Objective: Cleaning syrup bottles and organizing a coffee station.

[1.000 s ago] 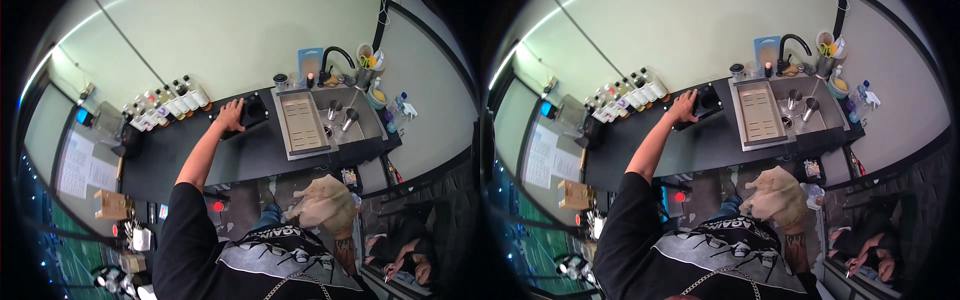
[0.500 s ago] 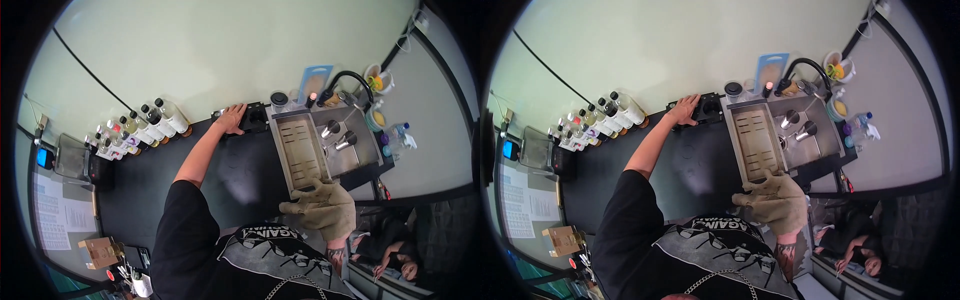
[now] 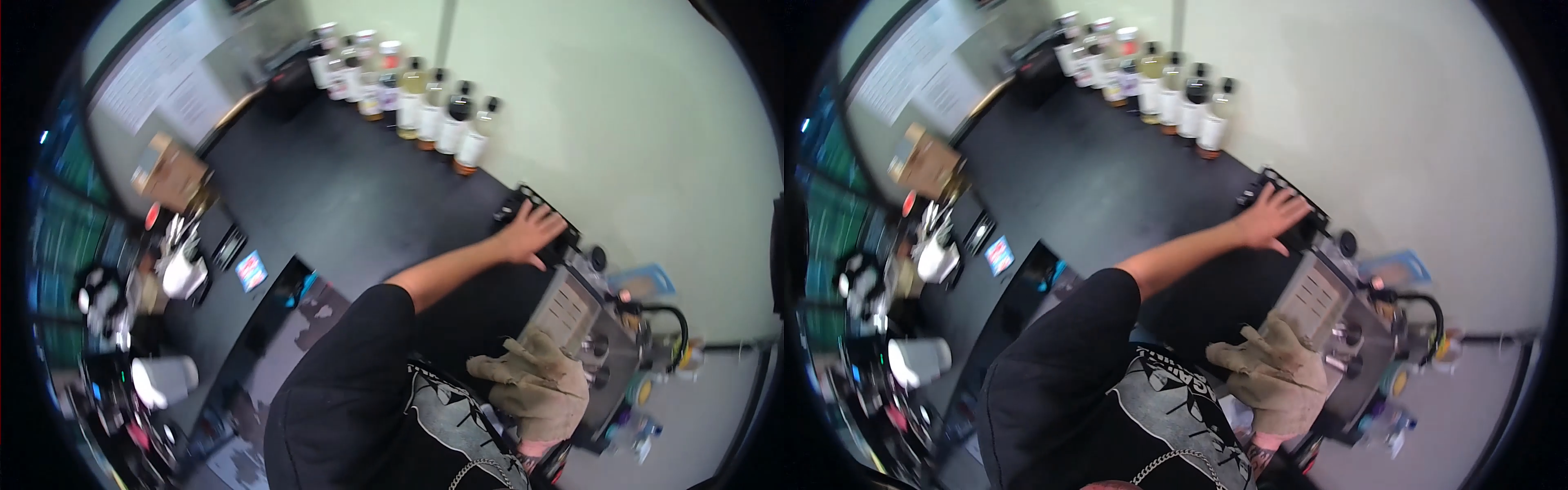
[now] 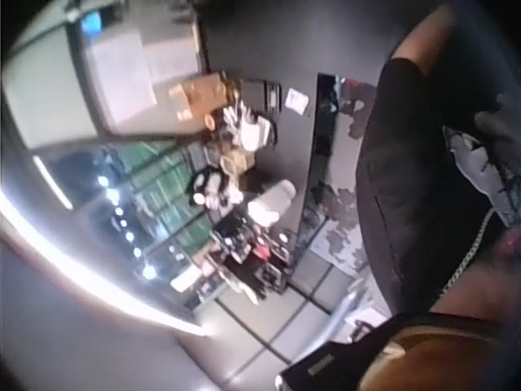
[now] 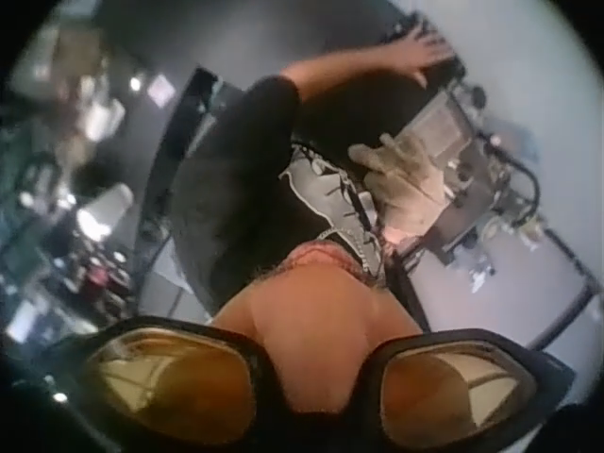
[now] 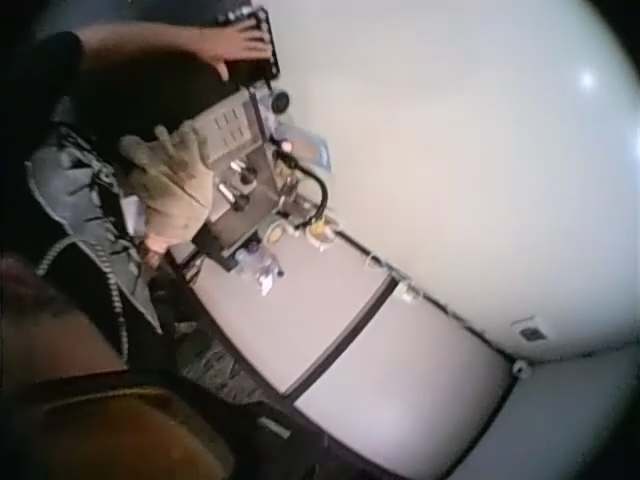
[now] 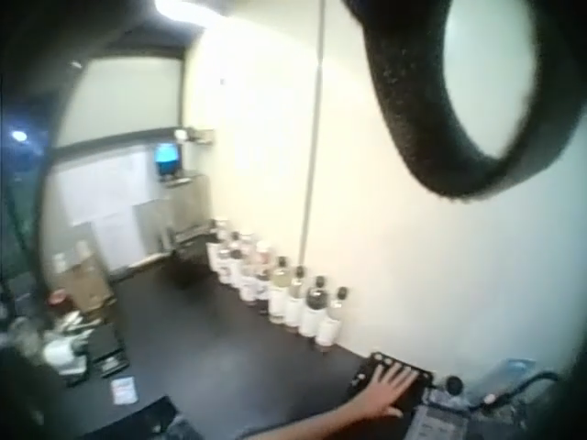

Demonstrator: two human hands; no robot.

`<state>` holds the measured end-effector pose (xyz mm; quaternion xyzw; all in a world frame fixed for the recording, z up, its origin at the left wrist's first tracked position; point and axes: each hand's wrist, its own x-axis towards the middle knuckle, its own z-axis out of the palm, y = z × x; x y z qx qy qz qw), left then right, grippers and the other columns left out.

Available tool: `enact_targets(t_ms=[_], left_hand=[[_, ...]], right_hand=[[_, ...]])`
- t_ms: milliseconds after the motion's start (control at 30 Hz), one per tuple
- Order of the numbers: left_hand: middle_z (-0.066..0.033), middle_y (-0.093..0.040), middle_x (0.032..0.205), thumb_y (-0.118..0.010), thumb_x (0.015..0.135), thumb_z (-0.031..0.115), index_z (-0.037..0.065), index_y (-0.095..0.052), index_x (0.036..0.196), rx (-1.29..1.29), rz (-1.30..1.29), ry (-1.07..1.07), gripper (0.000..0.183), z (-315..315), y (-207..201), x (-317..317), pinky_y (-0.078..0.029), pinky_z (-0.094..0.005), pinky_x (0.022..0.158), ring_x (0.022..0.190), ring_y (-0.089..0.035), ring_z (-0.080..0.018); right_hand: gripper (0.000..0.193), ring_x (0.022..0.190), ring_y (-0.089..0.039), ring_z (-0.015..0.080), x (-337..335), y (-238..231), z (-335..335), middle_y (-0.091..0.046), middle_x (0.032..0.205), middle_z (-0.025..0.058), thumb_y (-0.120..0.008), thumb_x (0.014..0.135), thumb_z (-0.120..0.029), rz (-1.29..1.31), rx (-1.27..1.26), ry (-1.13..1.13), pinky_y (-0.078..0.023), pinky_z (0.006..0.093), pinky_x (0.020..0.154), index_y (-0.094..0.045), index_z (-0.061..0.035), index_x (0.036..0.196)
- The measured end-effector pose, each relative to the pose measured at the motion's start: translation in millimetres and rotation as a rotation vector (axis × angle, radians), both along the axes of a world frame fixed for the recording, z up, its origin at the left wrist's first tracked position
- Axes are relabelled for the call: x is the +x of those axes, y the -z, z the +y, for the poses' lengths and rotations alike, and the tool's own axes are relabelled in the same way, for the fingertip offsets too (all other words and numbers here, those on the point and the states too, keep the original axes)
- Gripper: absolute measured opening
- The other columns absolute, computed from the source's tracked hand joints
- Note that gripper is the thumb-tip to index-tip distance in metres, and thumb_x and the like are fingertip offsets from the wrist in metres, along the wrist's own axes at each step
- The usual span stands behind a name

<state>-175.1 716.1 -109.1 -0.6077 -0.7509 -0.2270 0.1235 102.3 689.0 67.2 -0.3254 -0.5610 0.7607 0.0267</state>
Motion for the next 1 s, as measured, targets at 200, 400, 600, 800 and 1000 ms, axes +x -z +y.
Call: enact_targets(t_ms=[200, 400, 600, 800, 1000], left_hand=[[-0.024, -0.052, 0.148, -0.06, 0.097, 0.06, -0.005, -0.043, 0.148, 0.205, -1.002, -0.027, 0.084, -120.5, -6.4, 132.9, -0.039, -0.0455, 0.115, 0.136, -0.05, -0.0373], [-0.0162, -0.05, 0.153, -0.047, 0.095, 0.075, 0.003, -0.047, 0.15, 0.37, -2.244, 0.143, 0.091, -240.9, -61.9, 262.4, -0.045, -0.0435, 0.112, 0.137, -0.053, -0.0255], [-0.0093, -0.058, 0.146, -0.055, 0.099, 0.063, 0.006, -0.05, 0.148, 0.988, -2.143, 0.128, 0.075, -320.0, -78.9, 341.3, -0.046, -0.0414, 0.113, 0.134, -0.056, -0.0211], [-0.0003, -0.065, 0.133, -0.056, 0.106, 0.047, 0.004, -0.06, 0.14, 0.805, -1.586, -0.257, 0.055, -388.4, -110.0, 393.2, -0.047, -0.0302, 0.105, 0.122, -0.058, -0.0109], [0.0002, -0.067, 0.122, -0.044, 0.109, 0.053, 0.004, -0.061, 0.137, 0.784, -1.4, -0.472, 0.06, -446.2, -128.6, 420.9, -0.047, -0.0294, 0.098, 0.111, -0.057, -0.0097]], right_hand=[[0.04, 0.097, -0.065, 0.0327, 11.8, -19.6, -23.1, -0.063, 0.116, 0.018, -0.061, 0.098, -0.027, 0.02, -0.61, -0.113, -0.056, 0.0406, 0.087, -0.055, -0.0004, 0.127], [0.038, 0.097, -0.066, 0.0318, 5.9, -3.7, 4.2, -0.064, 0.115, 0.0174, -0.059, 0.099, -0.028, 0.124, -0.297, -0.628, -0.055, 0.0408, 0.088, -0.057, -0.0003, 0.124], [0.036, 0.097, -0.066, 0.0308, 14.8, -20.5, -55.0, -0.065, 0.115, 0.0168, -0.057, 0.1, -0.029, 0.377, 0.046, -0.899, -0.055, 0.0409, 0.089, -0.059, -0.0001, 0.122], [0.035, 0.097, -0.066, 0.0299, 47.4, -39.6, -123.3, -0.065, 0.114, 0.0162, -0.054, 0.101, -0.03, 0.651, 0.459, -0.951, -0.055, 0.0411, 0.09, -0.06, 0.0, 0.119], [0.035, 0.097, -0.067, 0.029, 100.8, -30.7, -185.7, -0.066, 0.113, 0.0156, -0.052, 0.102, -0.03, 0.845, 0.883, -0.903, -0.054, 0.0412, 0.091, -0.062, 0.0002, 0.116]])
